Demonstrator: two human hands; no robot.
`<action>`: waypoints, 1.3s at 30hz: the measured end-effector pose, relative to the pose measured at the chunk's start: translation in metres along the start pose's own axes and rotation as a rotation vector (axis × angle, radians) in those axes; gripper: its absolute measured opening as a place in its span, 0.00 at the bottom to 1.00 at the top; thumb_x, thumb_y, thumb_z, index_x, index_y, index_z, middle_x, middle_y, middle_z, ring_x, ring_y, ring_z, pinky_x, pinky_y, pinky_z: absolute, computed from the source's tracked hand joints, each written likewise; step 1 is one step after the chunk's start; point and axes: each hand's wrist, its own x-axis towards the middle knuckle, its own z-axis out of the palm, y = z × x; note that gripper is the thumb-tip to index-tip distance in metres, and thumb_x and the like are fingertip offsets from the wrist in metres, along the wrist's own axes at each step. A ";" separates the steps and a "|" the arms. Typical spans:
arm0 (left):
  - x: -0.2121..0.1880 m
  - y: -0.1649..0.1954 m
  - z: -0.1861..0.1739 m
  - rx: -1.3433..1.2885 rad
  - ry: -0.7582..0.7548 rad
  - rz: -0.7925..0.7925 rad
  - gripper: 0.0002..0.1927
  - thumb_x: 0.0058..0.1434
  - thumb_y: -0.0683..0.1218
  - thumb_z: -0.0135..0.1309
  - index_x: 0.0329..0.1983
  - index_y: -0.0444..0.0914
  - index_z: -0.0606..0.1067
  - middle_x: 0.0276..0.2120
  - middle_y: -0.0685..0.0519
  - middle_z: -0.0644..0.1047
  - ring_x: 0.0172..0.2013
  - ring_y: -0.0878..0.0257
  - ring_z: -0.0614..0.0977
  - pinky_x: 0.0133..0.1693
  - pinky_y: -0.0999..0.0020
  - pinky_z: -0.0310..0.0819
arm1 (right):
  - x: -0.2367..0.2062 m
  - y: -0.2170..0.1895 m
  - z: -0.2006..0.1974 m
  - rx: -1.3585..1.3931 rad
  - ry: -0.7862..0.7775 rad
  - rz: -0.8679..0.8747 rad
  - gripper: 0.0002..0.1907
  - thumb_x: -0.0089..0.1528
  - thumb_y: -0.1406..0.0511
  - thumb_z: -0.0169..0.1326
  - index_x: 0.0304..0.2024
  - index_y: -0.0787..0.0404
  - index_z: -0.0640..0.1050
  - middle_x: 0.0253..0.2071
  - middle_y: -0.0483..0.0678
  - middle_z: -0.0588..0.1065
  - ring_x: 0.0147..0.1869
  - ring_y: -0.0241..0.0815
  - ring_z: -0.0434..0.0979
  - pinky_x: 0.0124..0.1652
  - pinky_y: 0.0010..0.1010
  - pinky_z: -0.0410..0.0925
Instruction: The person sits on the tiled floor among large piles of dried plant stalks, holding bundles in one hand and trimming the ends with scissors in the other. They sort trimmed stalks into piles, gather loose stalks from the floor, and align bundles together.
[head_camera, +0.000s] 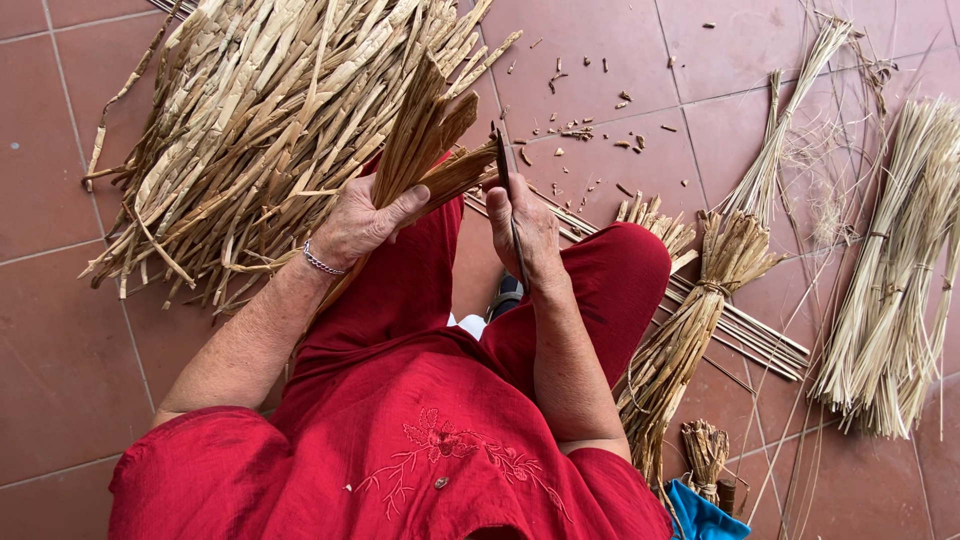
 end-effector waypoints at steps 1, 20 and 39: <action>0.000 0.000 0.000 0.020 -0.011 -0.013 0.22 0.64 0.57 0.60 0.53 0.39 0.79 0.24 0.62 0.75 0.20 0.76 0.69 0.20 0.78 0.64 | 0.000 0.004 0.001 -0.003 -0.011 0.016 0.43 0.68 0.36 0.24 0.50 0.61 0.75 0.32 0.54 0.78 0.40 0.56 0.81 0.40 0.44 0.70; 0.021 -0.016 0.002 -0.290 -0.155 0.139 0.29 0.73 0.62 0.50 0.65 0.39 0.61 0.46 0.55 0.75 0.38 0.73 0.76 0.37 0.76 0.75 | 0.012 0.016 0.049 1.151 -0.030 0.279 0.27 0.63 0.49 0.60 0.50 0.62 0.70 0.32 0.42 0.77 0.26 0.28 0.69 0.24 0.20 0.60; 0.007 0.009 0.020 -0.106 -0.064 0.201 0.18 0.69 0.45 0.58 0.59 0.34 0.71 0.48 0.52 0.79 0.50 0.69 0.80 0.54 0.71 0.78 | 0.006 -0.001 0.044 1.251 0.104 0.325 0.11 0.62 0.65 0.65 0.42 0.67 0.81 0.32 0.43 0.77 0.30 0.30 0.70 0.28 0.22 0.62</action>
